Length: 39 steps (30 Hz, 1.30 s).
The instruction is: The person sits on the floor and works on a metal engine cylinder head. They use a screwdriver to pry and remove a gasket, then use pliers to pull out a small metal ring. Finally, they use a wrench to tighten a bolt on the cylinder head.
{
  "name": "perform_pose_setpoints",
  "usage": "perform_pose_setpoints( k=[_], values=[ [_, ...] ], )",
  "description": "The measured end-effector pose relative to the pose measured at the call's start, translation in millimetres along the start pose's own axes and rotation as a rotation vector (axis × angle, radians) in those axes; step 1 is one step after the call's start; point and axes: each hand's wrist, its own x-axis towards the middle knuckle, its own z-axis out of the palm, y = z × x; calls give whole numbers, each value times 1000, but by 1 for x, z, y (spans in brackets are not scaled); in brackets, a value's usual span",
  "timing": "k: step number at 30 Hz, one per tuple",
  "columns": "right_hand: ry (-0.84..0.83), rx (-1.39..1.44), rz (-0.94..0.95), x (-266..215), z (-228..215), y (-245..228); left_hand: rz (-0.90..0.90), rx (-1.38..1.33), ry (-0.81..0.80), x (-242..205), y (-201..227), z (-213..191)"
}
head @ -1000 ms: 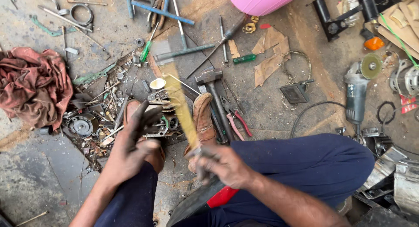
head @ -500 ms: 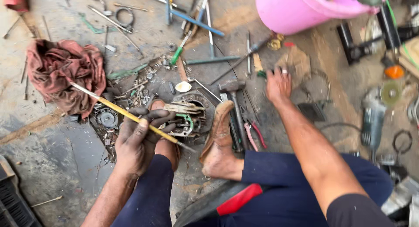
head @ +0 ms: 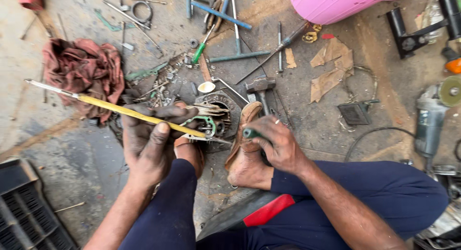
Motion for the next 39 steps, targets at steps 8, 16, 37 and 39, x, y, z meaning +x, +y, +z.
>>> perform_pose_setpoints(
  k=[8, 16, 37, 39],
  values=[
    [-90, 37, 50, 2, 9, -29, 20, 71, -27, -1, 2, 6],
    [-92, -41, 1, 7, 16, -33, 30, 108, -85, -2, 3, -5],
    [204, -125, 145, 9, -37, -24, 146, 1761, -397, 12, 70, 8],
    [184, -120, 123, 10, -38, -23, 143, 1787, -437, 11, 67, 8]
  ],
)
